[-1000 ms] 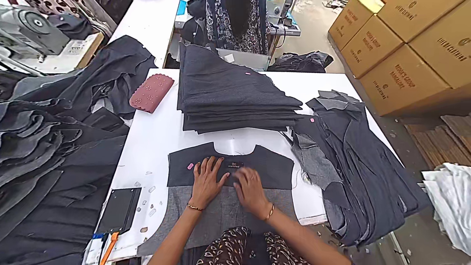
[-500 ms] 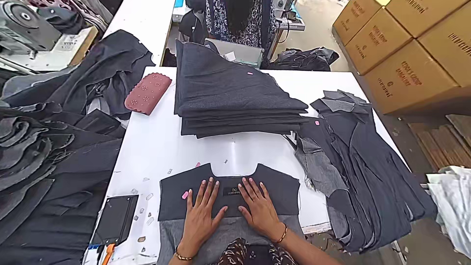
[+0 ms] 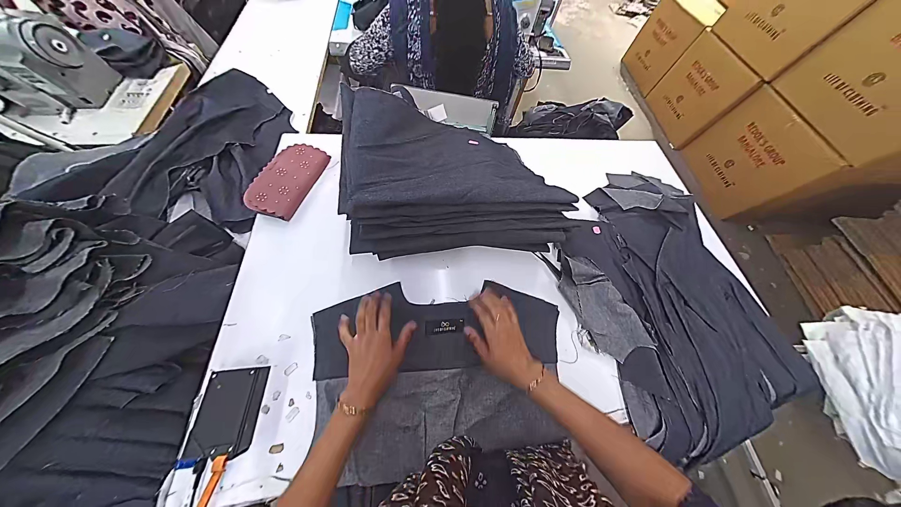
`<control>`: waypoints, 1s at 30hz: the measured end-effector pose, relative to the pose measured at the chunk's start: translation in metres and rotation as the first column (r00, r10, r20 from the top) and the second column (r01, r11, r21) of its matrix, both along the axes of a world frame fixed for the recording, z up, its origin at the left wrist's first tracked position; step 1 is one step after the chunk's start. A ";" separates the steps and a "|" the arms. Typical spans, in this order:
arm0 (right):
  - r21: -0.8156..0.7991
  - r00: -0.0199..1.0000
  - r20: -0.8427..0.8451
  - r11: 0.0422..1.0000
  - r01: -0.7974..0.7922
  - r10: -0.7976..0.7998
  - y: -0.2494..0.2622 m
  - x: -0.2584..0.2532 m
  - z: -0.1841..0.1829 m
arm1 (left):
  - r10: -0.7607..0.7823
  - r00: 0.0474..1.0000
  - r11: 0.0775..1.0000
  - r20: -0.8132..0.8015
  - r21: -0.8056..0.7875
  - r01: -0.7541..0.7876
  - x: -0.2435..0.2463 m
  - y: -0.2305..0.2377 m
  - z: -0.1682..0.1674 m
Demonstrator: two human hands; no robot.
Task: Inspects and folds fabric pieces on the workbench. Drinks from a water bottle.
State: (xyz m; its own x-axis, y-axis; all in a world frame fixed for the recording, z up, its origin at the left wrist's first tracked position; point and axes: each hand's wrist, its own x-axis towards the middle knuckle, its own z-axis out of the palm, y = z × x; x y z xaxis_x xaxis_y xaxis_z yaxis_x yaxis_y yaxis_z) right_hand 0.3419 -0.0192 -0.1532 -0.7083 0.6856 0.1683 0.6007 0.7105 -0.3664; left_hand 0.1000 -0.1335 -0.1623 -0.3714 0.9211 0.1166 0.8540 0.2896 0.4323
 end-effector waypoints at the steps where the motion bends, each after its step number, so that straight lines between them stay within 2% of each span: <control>1: 0.005 0.995 -0.042 0.995 -0.095 0.095 -0.023 0.005 0.005 | -0.075 0.996 0.997 0.040 0.022 0.074 0.022 -0.015 0.008; 3: 0.030 0.966 -0.059 0.968 -0.251 0.252 -0.058 0.014 0.000 | -0.234 0.972 0.969 0.030 0.090 0.231 0.057 -0.042 0.001; 4: 0.021 0.964 -0.032 0.965 -0.262 0.263 -0.061 0.015 -0.006 | -0.255 0.967 0.960 -0.009 0.115 0.255 0.065 -0.044 -0.009; 6: -0.069 0.982 0.027 0.981 -0.183 0.185 -0.043 0.006 -0.009 | -0.210 0.977 0.974 0.020 0.094 0.208 0.060 -0.029 -0.017; 9: -0.070 0.995 0.091 0.997 -0.036 0.043 -0.002 -0.020 -0.014 | -0.114 0.994 0.991 0.001 0.067 0.113 0.041 0.006 -0.021; 12: -0.034 0.993 0.121 0.999 0.004 0.000 0.023 -0.033 -0.018 | -0.131 0.989 0.988 -0.063 0.077 0.136 0.033 0.021 -0.025; 14: -0.045 0.990 0.138 0.999 0.011 -0.005 0.022 -0.033 -0.017 | -0.159 0.983 0.982 -0.096 0.091 0.168 0.032 0.016 -0.029; 17: -0.047 0.992 0.061 0.993 -0.105 0.108 -0.017 -0.012 -0.008 | -0.215 0.970 0.972 -0.113 0.069 0.224 0.028 0.003 -0.031; 19: -0.027 0.968 0.103 0.974 -0.225 0.227 -0.045 0.019 -0.010 | -0.242 0.964 0.968 -0.111 0.033 0.247 0.022 -0.007 -0.032; 20: 0.000 0.962 0.146 0.972 -0.233 0.231 -0.047 0.036 -0.013 | -0.252 0.962 0.967 -0.108 0.013 0.255 0.015 -0.011 -0.031; 22: 0.048 0.974 0.190 0.990 -0.133 0.121 -0.018 0.061 -0.017 | -0.237 0.966 0.971 -0.104 0.003 0.239 -0.008 -0.012 -0.033; 24: 0.026 0.976 0.213 0.999 -0.046 0.040 0.015 0.074 -0.016 | -0.210 0.973 0.977 -0.093 -0.041 0.207 -0.037 -0.015 -0.035; 27: 0.004 0.967 0.252 0.999 -0.041 0.039 0.050 0.076 -0.017 | -0.200 0.976 0.978 -0.082 -0.085 0.193 -0.066 -0.006 -0.034; 30: 0.009 0.968 0.249 1.000 -0.023 0.020 0.064 0.073 -0.019 | -0.192 0.978 0.978 -0.075 -0.100 0.185 -0.074 0.000 -0.034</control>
